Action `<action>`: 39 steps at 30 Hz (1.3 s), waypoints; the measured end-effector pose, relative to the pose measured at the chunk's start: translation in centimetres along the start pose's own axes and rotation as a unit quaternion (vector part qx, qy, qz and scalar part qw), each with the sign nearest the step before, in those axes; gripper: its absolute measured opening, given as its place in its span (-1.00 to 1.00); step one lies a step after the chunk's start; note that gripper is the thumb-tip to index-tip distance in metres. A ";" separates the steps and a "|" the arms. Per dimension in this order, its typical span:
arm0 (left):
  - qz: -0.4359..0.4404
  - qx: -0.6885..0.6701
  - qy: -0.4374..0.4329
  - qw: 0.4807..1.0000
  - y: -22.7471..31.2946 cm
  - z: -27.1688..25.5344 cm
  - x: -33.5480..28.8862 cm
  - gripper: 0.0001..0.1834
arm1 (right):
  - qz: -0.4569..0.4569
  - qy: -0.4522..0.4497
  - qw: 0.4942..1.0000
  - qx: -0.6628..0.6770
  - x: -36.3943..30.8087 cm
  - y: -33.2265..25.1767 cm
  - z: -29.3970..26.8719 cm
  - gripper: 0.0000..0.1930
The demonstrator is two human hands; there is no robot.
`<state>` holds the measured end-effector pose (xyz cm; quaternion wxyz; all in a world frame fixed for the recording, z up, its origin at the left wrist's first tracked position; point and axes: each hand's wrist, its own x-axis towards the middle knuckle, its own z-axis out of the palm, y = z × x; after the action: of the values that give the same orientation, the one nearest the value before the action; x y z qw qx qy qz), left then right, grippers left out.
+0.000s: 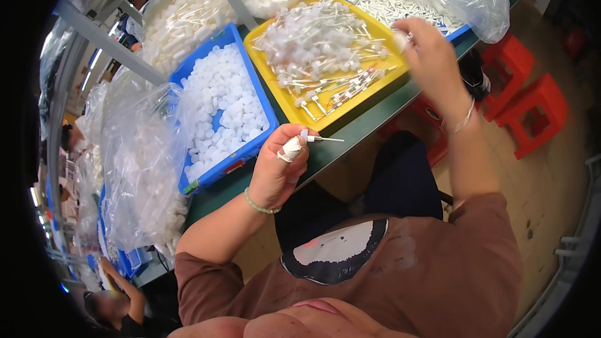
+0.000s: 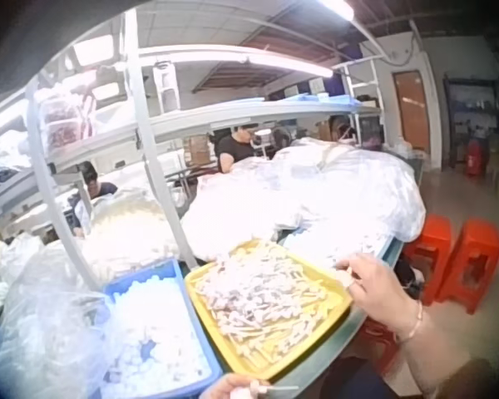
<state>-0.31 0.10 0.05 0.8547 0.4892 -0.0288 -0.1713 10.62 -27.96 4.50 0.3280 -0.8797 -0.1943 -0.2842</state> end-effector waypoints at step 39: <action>-0.005 -0.014 0.024 1.000 0.1 0.4 0.1 -0.63 | -0.005 -0.050 0.960 0.275 -9.2 -7.4 3.8 -0.76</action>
<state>-0.29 -0.18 0.38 0.8609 0.4816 -0.0033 -0.1638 1.10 -21.55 -0.14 0.5457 -0.7678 -0.2850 -0.1774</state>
